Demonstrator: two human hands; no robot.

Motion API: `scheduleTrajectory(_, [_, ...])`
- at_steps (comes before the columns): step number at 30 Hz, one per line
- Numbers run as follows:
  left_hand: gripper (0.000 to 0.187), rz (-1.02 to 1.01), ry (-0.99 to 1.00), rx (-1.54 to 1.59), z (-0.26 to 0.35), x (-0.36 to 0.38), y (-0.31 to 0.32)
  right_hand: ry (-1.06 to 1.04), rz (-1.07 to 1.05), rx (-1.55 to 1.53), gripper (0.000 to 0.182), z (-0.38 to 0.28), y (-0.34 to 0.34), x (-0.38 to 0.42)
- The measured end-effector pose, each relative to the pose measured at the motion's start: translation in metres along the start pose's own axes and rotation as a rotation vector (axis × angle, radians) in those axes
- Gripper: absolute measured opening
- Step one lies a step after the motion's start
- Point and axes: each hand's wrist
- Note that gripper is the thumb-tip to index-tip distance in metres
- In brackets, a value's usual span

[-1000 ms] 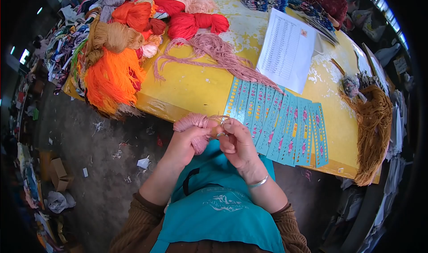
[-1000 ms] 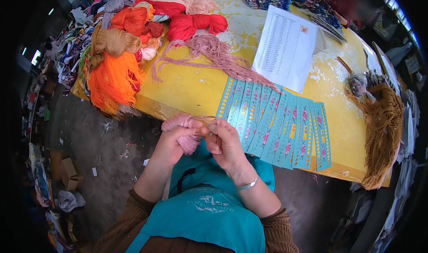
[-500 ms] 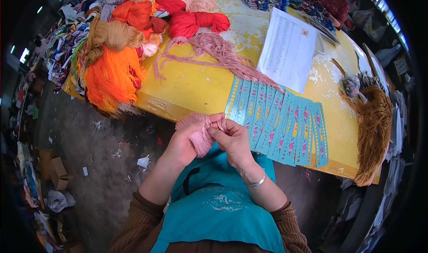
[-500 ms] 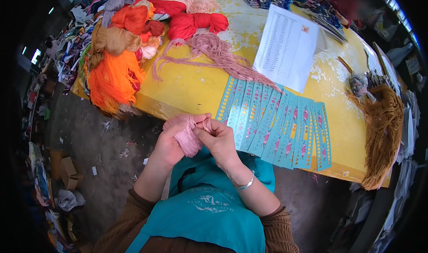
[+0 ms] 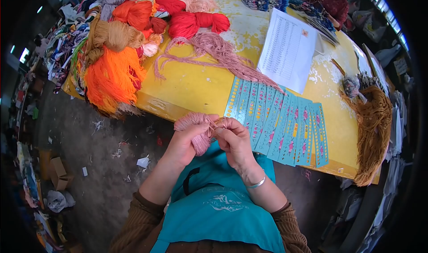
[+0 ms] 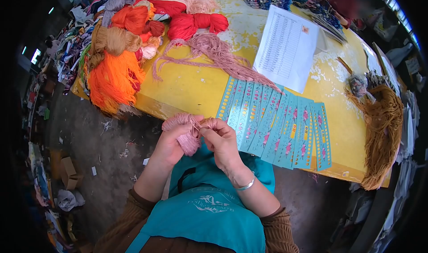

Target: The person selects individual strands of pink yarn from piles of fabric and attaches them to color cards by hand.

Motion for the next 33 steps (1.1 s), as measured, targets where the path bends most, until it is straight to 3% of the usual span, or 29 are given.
scheduleTrajectory(4, [0.028, -0.032, 0.019, -0.027, 0.005, 0.0, -0.004, 0.071, -0.023, -0.057, 0.003, -0.009, 0.004, 0.001])
scheduleTrajectory(7, [0.028, -0.028, -0.045, 0.005, 0.011, -0.002, -0.009, 0.18, -0.097, 0.084, 0.005, -0.014, -0.004, -0.002])
scheduleTrajectory(9, [0.03, -0.162, 0.006, -0.244, 0.022, -0.004, -0.014, -0.27, -0.005, 0.86, 0.012, -0.011, -0.011, -0.007])
scheduleTrajectory(12, [0.03, -0.154, -0.008, -0.267, 0.037, -0.005, -0.025, -0.214, 0.053, 1.054, 0.019, -0.036, 0.003, 0.003])
scheduleTrajectory(15, [0.03, -0.123, -0.021, -0.26, 0.043, -0.005, -0.04, -0.228, 0.051, 1.075, 0.015, -0.043, 0.008, 0.001])
scheduleTrajectory(19, [0.028, -0.113, -0.054, -0.155, 0.042, -0.004, -0.043, -0.149, -0.075, 1.076, 0.016, -0.054, 0.007, -0.002])
scheduleTrajectory(21, [0.027, -0.119, -0.066, -0.099, 0.039, -0.006, -0.046, 0.062, -0.127, 0.832, 0.017, -0.056, 0.007, -0.005])
scheduleTrajectory(22, [0.029, -0.132, -0.074, -0.081, 0.036, -0.007, -0.047, 0.064, -0.126, 0.838, 0.017, -0.056, 0.007, -0.005])
scheduleTrajectory(24, [0.03, -0.142, -0.078, -0.06, 0.032, -0.007, -0.043, 0.316, -0.173, 0.462, 0.022, -0.057, 0.007, -0.007])
scheduleTrajectory(28, [0.04, -0.12, -0.014, -0.119, 0.018, -0.008, -0.024, 0.349, -0.216, 0.288, 0.025, -0.05, 0.008, -0.009])
scheduleTrajectory(31, [0.021, -0.376, 0.052, -0.209, 0.004, -0.016, -0.029, 0.374, -0.256, 0.196, 0.026, -0.049, 0.009, -0.009])
scheduleTrajectory(33, [0.016, -0.318, 0.144, -0.299, -0.008, -0.014, -0.031, 0.384, -0.26, 0.168, 0.026, -0.05, 0.014, -0.007])
Point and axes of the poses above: each hand's wrist, its own x-axis away from the middle knuckle, its own y-axis out of the palm, z = x × y, and after that the axes turned 12 degrees about y, right-handed
